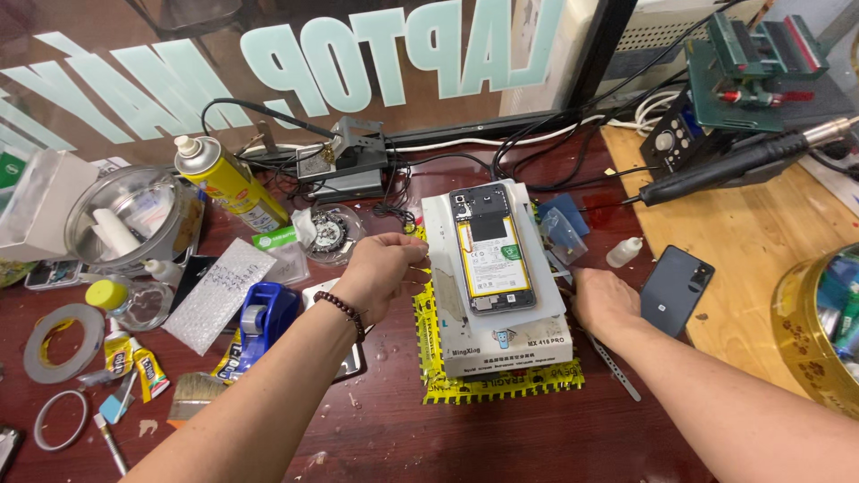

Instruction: The person cleans the inside of a disassembled smartphone frame with a wipe, then removes the old battery from the phone body and seats a new battery into the frame. They then use a screwdriver to fasten screws on the phone while it rests on a box on the workbench.

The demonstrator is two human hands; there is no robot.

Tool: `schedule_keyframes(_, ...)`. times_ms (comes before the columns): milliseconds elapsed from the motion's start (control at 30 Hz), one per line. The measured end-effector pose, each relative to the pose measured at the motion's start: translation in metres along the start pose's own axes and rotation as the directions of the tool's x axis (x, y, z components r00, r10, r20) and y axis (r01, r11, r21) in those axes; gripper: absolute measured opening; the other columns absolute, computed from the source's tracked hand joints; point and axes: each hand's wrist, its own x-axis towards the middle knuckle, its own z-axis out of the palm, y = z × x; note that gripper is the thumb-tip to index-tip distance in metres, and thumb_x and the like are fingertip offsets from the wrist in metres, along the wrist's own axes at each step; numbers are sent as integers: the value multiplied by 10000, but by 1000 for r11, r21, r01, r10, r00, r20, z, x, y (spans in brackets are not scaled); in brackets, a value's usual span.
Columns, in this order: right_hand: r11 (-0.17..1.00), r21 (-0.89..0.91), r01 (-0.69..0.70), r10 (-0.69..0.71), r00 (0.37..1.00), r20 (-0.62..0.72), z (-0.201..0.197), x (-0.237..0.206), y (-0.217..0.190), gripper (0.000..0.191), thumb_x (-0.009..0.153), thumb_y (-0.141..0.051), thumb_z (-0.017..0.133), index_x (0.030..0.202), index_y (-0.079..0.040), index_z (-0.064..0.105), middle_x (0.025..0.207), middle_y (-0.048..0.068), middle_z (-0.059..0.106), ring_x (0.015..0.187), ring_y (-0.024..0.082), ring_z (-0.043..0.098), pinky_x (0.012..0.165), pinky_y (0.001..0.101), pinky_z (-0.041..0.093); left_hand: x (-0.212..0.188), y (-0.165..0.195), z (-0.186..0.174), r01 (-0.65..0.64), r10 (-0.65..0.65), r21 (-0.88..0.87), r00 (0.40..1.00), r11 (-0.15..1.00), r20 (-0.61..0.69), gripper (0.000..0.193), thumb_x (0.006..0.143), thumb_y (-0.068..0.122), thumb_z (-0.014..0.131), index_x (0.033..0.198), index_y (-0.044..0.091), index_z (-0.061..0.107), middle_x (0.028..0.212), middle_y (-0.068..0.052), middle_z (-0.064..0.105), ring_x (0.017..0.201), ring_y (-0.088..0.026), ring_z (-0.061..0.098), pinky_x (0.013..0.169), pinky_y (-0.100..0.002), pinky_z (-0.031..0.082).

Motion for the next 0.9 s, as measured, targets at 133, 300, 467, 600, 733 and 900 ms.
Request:
schedule_keyframes(133, 996, -20, 86, -86, 996, -13, -12, 2, -6, 260, 908, -89, 600, 1160, -85, 667, 1117, 197, 726, 1100, 394, 687, 925, 506, 556, -4, -1, -10, 7, -7, 1, 998, 1000, -55, 78, 936, 116, 669, 978, 50, 665, 885, -68, 707, 726, -165, 662, 653, -323, 570)
schedule_keyframes(300, 948, 299, 109, -71, 988, -136, -65, -25, -2, 260, 970, -248, 633, 1167, -79, 643, 984, 171, 779, 954, 359, 724, 851, 473, 558, -12, 18, -7, -105, 103, -35, 993, 994, -55, 51, 909, 75, 692, 935, 35, 673, 839, -66, 713, 708, -158, 679, 630, -300, 568)
schedule_keyframes(467, 703, 660, 266, -43, 942, -333, -122, -52, -4, 255, 942, -203, 675, 1139, -42, 658, 945, 98, 756, 780, 166, 735, 686, 315, 570, -19, 56, 55, -342, 340, -1, 933, 940, 121, 159, 859, 78, 737, 996, -1, 715, 837, -64, 729, 654, -136, 682, 564, -284, 561)
schedule_keyframes(600, 572, 714, 403, -103, 899, -425, -145, -74, -6, 213, 961, -152, 668, 1124, -15, 657, 899, 64, 721, 753, 112, 701, 637, 270, 580, -28, 76, 124, -542, 457, 258, 828, 800, 323, 412, 857, 203, 796, 1189, 26, 628, 828, -83, 719, 629, -124, 665, 515, -287, 555)
schedule_keyframes(733, 580, 718, 385, -42, 894, -446, -151, -88, 5, 232, 958, -136, 661, 1162, -26, 646, 867, 52, 719, 713, 119, 681, 629, 274, 551, -36, 77, 162, -551, 407, 430, 829, 715, 385, 228, 895, 190, 723, 985, -16, 763, 743, -111, 745, 626, -177, 719, 547, -301, 562)
schedule_keyframes(900, 124, 985, 118, 203, 969, -142, -156, -80, 23, 229, 1036, -160, 532, 1205, -85, 667, 860, 47, 661, 703, 133, 606, 610, 317, 500, -38, 61, 182, -681, 638, 562, 701, 469, 318, 305, 677, 134, 838, 904, -23, 707, 757, -158, 732, 717, -271, 719, 646, -397, 575)
